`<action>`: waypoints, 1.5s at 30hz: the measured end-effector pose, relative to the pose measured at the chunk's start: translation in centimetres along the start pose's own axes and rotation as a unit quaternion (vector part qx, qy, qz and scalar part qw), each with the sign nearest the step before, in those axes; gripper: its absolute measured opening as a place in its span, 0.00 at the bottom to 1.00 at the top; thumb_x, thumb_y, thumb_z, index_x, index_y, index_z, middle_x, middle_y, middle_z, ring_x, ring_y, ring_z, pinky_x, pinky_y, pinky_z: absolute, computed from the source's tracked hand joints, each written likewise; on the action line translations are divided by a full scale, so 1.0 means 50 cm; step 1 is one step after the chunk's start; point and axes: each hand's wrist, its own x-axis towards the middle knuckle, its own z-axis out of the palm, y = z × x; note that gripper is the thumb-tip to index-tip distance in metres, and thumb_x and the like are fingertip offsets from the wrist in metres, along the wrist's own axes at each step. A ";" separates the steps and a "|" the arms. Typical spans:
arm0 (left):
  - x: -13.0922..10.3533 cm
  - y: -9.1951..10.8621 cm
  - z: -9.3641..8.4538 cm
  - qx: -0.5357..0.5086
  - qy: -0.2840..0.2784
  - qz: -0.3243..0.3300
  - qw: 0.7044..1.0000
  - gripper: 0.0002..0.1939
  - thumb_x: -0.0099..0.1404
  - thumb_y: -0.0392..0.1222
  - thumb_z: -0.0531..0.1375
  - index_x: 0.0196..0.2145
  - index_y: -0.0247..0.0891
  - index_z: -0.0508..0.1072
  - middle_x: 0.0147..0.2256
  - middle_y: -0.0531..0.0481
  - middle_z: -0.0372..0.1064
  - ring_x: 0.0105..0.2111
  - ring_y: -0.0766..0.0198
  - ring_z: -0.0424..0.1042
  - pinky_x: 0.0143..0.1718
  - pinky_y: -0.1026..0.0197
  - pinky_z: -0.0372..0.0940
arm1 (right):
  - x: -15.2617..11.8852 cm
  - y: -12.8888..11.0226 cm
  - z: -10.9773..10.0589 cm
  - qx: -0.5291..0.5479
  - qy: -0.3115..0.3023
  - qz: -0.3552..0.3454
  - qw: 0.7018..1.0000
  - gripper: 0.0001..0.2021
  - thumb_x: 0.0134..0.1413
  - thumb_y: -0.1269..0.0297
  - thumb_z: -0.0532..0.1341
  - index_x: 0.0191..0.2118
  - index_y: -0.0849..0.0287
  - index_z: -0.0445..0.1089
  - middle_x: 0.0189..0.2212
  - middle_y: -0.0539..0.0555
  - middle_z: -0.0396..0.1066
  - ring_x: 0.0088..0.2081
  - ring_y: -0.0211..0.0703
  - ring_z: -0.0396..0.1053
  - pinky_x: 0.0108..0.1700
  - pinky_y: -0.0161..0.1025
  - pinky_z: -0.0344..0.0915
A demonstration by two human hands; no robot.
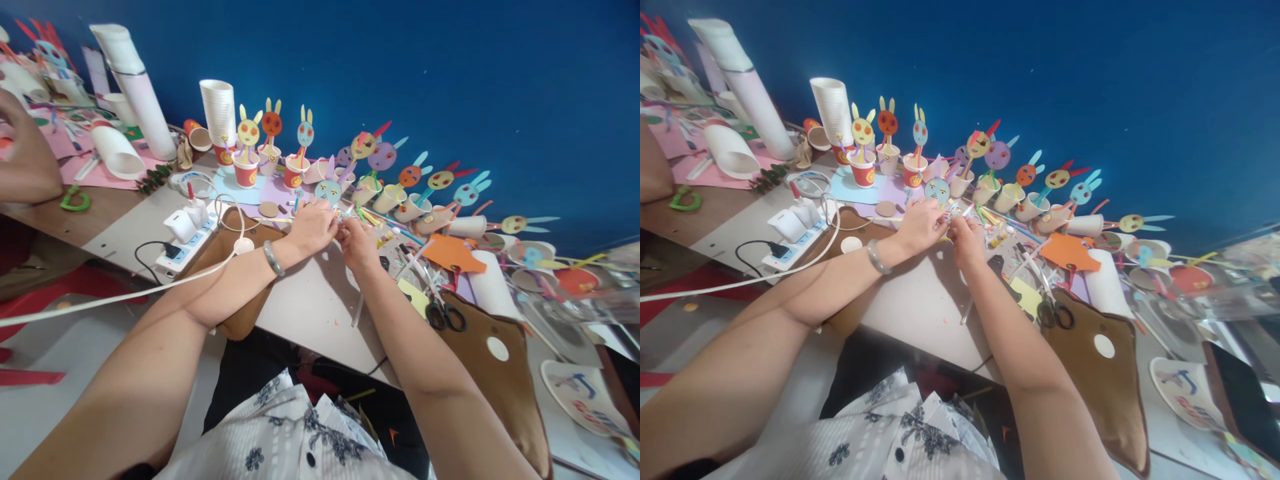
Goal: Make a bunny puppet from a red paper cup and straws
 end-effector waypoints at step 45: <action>-0.002 0.003 -0.015 0.003 -0.016 -0.009 1.000 0.19 0.79 0.46 0.53 0.40 0.37 0.81 0.47 0.38 0.76 0.52 0.45 0.72 0.53 0.44 0.59 | -0.010 -0.023 0.018 0.027 0.106 0.037 0.993 0.21 0.61 0.40 0.68 0.35 0.53 0.67 0.21 0.43 0.69 0.19 0.31 0.62 0.23 0.29 0.61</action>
